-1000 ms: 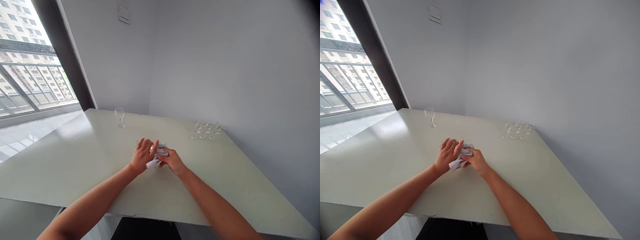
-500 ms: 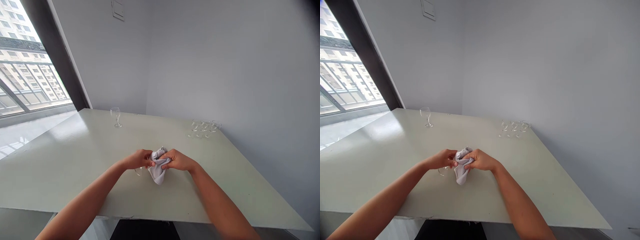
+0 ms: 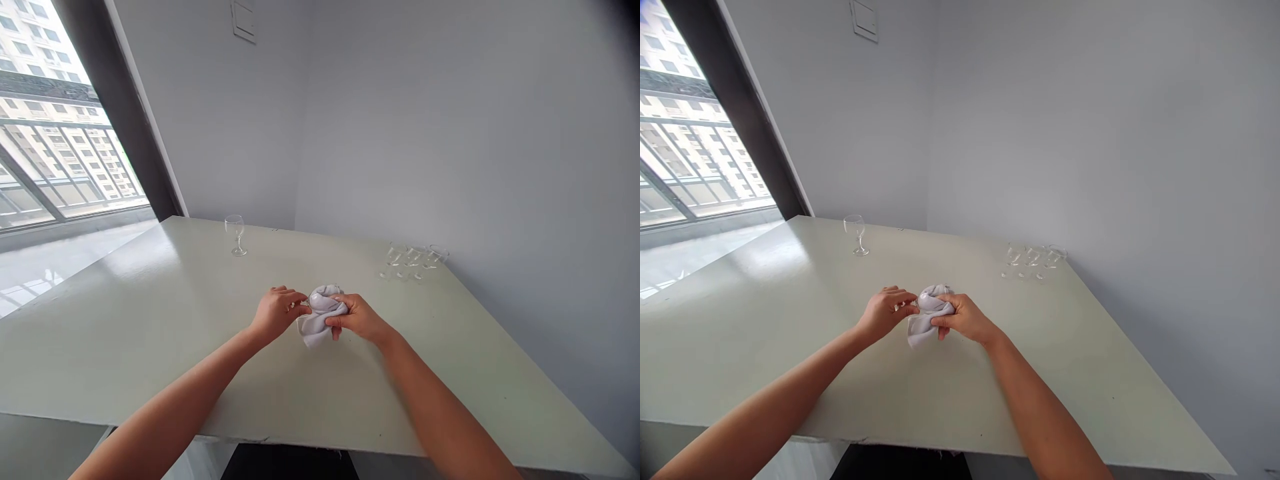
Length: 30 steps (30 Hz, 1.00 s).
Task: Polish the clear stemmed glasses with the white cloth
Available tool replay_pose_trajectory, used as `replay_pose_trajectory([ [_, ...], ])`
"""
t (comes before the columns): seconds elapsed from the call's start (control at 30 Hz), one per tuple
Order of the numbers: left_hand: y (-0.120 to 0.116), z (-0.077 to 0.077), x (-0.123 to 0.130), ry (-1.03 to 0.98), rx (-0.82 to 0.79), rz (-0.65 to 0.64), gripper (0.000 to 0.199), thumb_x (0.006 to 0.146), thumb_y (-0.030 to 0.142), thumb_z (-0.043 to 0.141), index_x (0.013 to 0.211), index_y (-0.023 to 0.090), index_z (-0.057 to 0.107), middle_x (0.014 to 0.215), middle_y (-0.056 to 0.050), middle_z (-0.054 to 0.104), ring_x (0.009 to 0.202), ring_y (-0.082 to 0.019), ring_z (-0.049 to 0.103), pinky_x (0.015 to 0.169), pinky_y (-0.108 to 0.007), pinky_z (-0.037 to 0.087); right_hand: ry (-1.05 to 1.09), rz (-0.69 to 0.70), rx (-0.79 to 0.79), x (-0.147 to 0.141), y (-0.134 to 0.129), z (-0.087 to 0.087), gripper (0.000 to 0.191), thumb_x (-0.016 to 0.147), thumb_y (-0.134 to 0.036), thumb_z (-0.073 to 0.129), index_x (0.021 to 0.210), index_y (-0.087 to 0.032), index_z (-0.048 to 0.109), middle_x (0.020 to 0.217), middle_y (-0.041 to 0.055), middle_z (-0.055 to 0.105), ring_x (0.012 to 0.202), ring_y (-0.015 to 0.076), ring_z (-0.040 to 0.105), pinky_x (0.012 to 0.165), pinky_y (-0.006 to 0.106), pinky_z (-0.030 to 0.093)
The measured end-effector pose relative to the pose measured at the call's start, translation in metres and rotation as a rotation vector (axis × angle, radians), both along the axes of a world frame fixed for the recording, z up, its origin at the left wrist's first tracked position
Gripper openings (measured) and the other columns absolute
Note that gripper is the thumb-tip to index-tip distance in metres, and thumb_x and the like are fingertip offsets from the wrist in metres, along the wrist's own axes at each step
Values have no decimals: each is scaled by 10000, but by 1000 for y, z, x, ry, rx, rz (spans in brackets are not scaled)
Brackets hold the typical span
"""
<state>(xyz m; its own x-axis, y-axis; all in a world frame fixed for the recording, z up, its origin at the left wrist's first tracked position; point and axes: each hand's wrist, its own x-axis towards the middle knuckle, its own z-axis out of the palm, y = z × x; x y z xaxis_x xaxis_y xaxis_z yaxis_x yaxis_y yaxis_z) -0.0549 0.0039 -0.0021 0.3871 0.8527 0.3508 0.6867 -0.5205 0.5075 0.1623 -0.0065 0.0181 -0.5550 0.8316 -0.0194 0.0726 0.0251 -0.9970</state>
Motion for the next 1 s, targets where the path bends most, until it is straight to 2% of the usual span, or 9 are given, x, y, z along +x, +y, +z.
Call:
replay_pose_trajectory([
  [0.07, 1, -2, 1, -29, -284, -100, 368, 820, 505, 414, 787, 223, 648, 662, 4, 611, 589, -125, 510, 570, -261, 405, -53, 89, -9, 7, 2, 3, 314, 657, -318, 705, 916, -151, 646, 619, -15, 618, 488, 123, 589, 551, 266, 475],
  [0.13, 1, -3, 3, -6, -359, -147, 394, 840, 498, 372, 803, 214, 643, 675, -1, 618, 595, -133, 526, 550, -261, 407, -57, 112, -32, 11, 5, 1, 323, 652, -314, 709, 918, -140, 648, 622, -6, 620, 480, 128, 590, 526, 262, 469],
  [0.3, -3, -3, 10, 128, 352, 84, 273, 848, 257, 445, 1085, 248, 578, 968, -69, 642, 1012, -230, 513, 943, -459, 306, 213, -182, -128, -2, 12, -15, 323, 653, -335, 713, 901, -142, 641, 572, -28, 567, 402, 68, 487, 436, 215, 396],
  [0.43, -2, -3, 7, 184, 520, 95, 247, 842, 249, 463, 1057, 266, 583, 861, -42, 653, 931, -200, 531, 982, -457, 253, 325, -155, -211, -11, 8, -20, 322, 663, -353, 705, 901, -149, 631, 589, -34, 543, 397, 44, 439, 424, 203, 375],
  [0.53, 2, -3, 1, 139, 329, 63, 233, 862, 350, 424, 933, 257, 626, 722, -24, 639, 791, -180, 529, 842, -375, 360, 178, -40, -95, -5, 5, -14, 388, 646, -335, 714, 979, -156, 622, 596, -29, 574, 454, 86, 525, 492, 233, 438],
  [0.67, 5, -6, 0, 63, -206, -156, 450, 892, 454, 275, 754, 210, 627, 638, 1, 597, 593, -127, 498, 572, -252, 386, -34, 106, -7, 10, 7, -7, 365, 654, -326, 699, 966, -149, 633, 623, -12, 619, 521, 131, 602, 533, 252, 468],
  [0.73, 4, -6, 3, 49, -273, -197, 472, 904, 434, 232, 781, 205, 626, 678, -1, 610, 595, -123, 510, 563, -247, 392, -31, 118, -6, 13, 10, -8, 327, 660, -318, 698, 924, -135, 640, 617, -7, 622, 508, 133, 605, 499, 238, 452],
  [0.9, 0, -5, 8, 163, 366, 14, 303, 866, 259, 408, 1140, 245, 534, 951, -57, 638, 991, -216, 513, 950, -421, 291, 243, -111, -112, -1, 12, -20, 244, 674, -299, 704, 832, -135, 615, 577, -18, 601, 467, 110, 579, 443, 209, 410],
  [1.0, 1, -8, 0, 245, 535, 30, 321, 847, 217, 449, 1160, 247, 515, 857, -40, 649, 927, -204, 532, 988, -437, 244, 351, -123, -208, -13, 8, -24, 222, 683, -292, 702, 808, -137, 604, 554, -29, 582, 440, 93, 557, 438, 204, 408],
])
